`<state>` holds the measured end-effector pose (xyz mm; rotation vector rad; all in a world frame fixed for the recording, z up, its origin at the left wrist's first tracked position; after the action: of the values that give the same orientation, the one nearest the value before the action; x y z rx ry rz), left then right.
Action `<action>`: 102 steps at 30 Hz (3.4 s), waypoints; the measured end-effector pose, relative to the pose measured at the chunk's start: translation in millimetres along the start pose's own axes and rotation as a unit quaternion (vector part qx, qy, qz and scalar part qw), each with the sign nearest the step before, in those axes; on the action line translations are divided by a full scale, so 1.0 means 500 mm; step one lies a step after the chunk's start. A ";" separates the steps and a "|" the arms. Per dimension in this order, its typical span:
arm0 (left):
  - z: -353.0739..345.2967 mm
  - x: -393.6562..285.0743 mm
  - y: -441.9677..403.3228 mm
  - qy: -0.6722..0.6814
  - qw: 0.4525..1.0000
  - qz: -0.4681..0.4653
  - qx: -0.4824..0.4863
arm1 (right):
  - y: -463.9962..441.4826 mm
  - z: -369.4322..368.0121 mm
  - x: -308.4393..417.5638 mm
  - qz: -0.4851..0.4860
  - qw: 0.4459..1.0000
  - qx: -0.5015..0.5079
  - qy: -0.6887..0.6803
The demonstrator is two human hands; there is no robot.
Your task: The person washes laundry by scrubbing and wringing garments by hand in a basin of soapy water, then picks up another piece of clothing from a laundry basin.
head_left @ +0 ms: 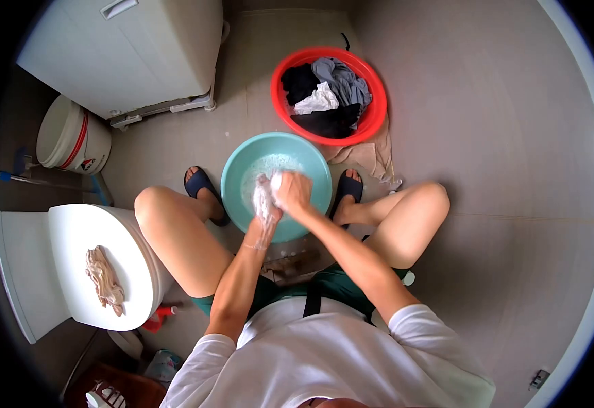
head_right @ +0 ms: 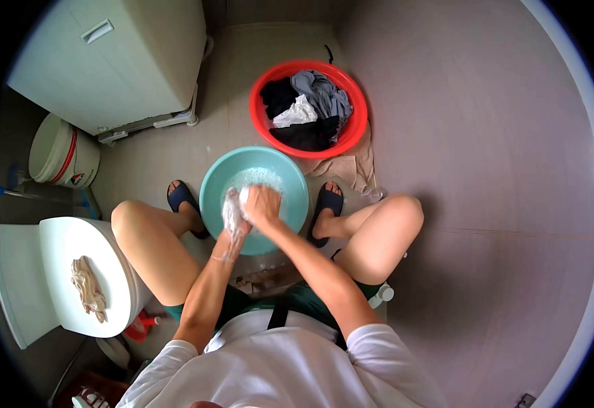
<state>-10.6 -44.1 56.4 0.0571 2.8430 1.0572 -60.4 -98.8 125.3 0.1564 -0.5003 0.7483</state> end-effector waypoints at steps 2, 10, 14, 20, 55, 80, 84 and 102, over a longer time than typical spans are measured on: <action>-0.060 -0.001 0.062 -0.002 1.000 0.000 -0.024 | -0.024 0.008 -0.015 0.006 1.000 0.022 0.019; -0.017 -0.014 0.026 -0.003 0.996 -0.011 0.091 | 0.007 0.021 0.052 -0.028 0.998 0.033 -0.050; -0.044 -0.018 0.050 -0.027 0.997 -0.052 0.044 | -0.029 0.024 0.037 0.029 0.998 -0.048 -0.016; 0.107 -0.026 -0.082 0.064 0.950 0.040 0.302 | 0.045 -0.020 0.051 0.023 1.000 -0.006 0.015; -0.074 -0.091 0.069 -0.148 0.980 -0.118 -0.064 | 0.045 0.093 -0.079 0.034 0.945 0.016 -0.325; -0.035 0.014 0.036 -0.108 0.990 -0.079 -0.039 | 0.013 0.061 0.001 -0.036 0.986 -0.121 -0.113; 0.006 0.024 0.020 0.049 0.926 0.075 0.366 | 0.110 0.022 0.106 0.079 0.980 -0.124 -0.136; -0.042 0.008 0.061 -0.143 0.982 -0.070 -0.104 | 0.016 0.029 -0.002 -0.130 0.974 -0.041 -0.179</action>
<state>-16.8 -34.1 91.8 -0.0078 2.4316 1.2006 -72.0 -98.0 137.4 0.2762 -0.8365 0.4412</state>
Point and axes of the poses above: each hand's wrist, its own y-axis away from the middle knuckle, its own z-axis out of the back of the hand, x = y × z, the point moved 4 cm from there along -y, towards the middle knuckle, and after that the axes turned 14 degrees about z, right-handed, at the moved point
